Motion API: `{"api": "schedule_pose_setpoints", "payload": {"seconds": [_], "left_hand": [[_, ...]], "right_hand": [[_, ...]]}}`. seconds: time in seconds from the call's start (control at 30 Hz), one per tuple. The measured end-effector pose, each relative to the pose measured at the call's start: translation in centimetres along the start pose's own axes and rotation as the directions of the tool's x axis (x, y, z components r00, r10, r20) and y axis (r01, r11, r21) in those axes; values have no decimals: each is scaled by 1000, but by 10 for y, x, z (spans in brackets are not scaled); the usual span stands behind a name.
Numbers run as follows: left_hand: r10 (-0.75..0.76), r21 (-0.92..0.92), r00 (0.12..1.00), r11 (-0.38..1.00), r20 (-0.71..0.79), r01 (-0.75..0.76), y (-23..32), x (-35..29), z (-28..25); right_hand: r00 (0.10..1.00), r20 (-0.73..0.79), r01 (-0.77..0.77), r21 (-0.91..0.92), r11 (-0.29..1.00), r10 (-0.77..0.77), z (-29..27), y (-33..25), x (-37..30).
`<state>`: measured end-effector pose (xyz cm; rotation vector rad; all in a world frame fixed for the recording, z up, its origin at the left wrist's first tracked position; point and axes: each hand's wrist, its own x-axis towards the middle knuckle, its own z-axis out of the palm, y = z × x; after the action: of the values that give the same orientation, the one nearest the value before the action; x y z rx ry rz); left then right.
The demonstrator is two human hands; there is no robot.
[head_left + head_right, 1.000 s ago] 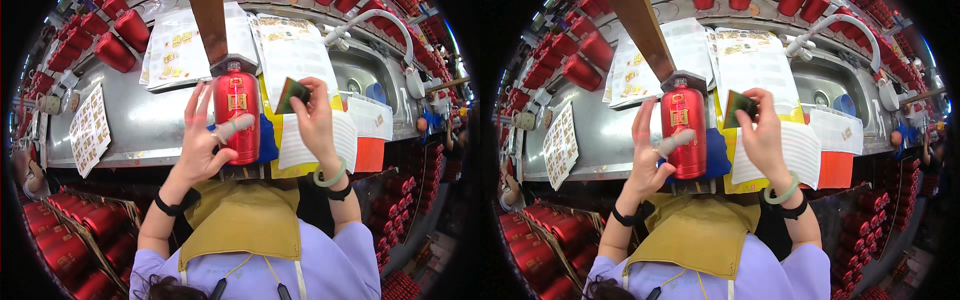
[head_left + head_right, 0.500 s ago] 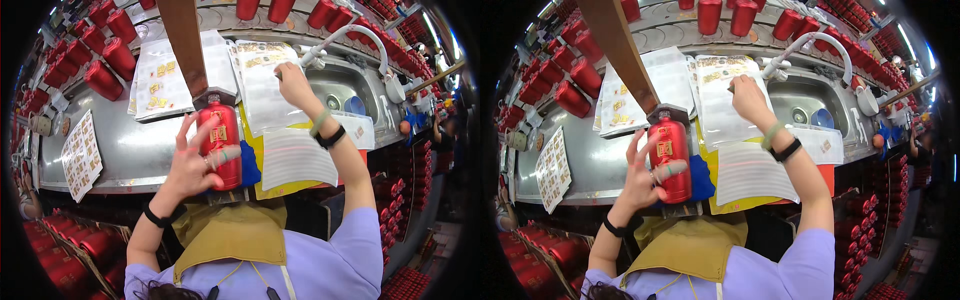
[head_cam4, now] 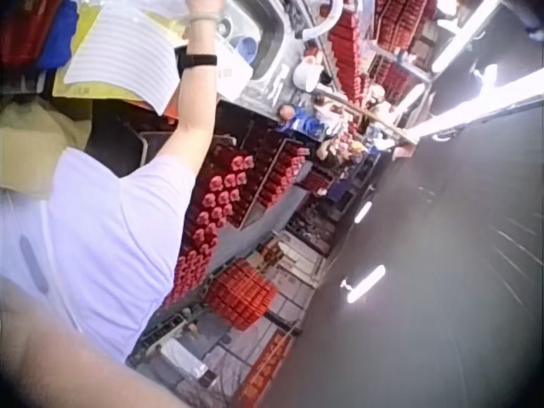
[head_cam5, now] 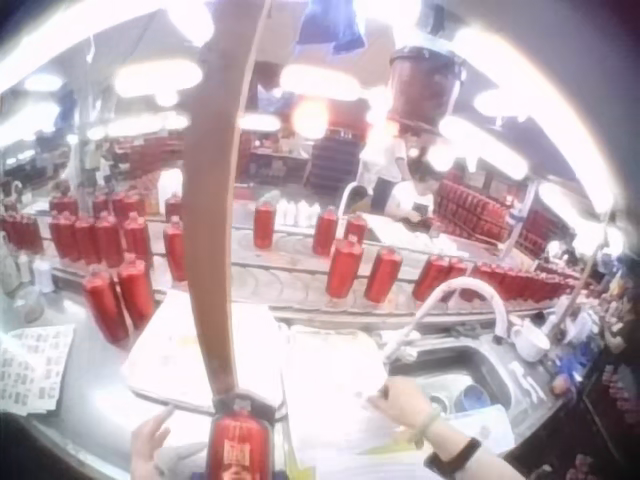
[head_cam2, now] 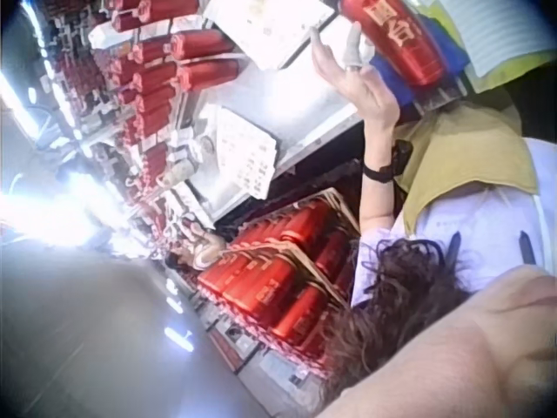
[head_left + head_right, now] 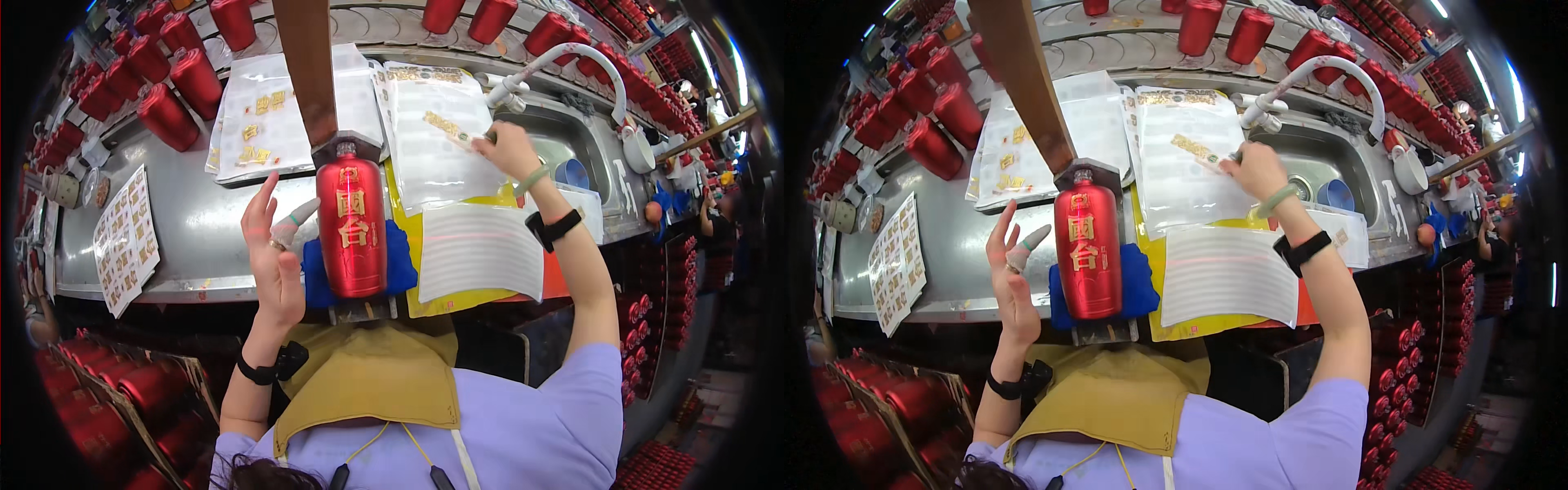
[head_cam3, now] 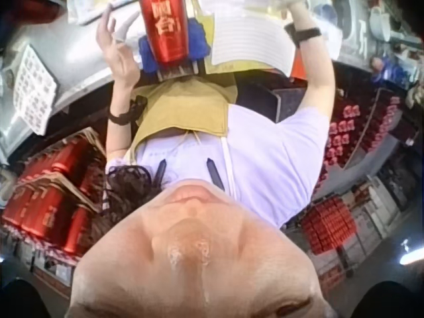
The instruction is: Apply decorative and informative stickers and labels to red bottles on a production line.
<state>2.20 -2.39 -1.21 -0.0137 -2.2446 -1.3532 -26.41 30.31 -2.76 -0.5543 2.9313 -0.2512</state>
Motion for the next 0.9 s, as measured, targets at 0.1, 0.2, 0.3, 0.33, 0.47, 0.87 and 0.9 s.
{"api": "schedule_pose_setpoints", "payload": {"seconds": [0.1,0.2,0.3,0.33,0.47,0.87,0.9], "left_hand": [[53,-123,998,991,20,-50,6,3,-1],[56,-113,998,992,5,-56,14,0,-5],[40,-101,999,994,-16,-41,15,-2,-15],[12,-115,999,993,-47,-17,14,-4,-17],[-65,-202,998,977,11,66,19,13,-20],[-223,-672,846,524,484,523,40,26,-7],[-212,-603,796,551,568,577,34,20,-15]], "right_hand": [[953,-282,-80,120,990,111,31,47,13],[945,249,-287,332,899,211,23,74,27],[935,275,-321,383,866,225,22,101,20],[962,196,-220,161,962,187,11,94,12],[999,-22,-38,101,994,40,-34,21,-20],[835,-65,392,766,509,-546,-112,-187,-138],[849,-14,356,753,553,-528,-111,-183,-145]]}}
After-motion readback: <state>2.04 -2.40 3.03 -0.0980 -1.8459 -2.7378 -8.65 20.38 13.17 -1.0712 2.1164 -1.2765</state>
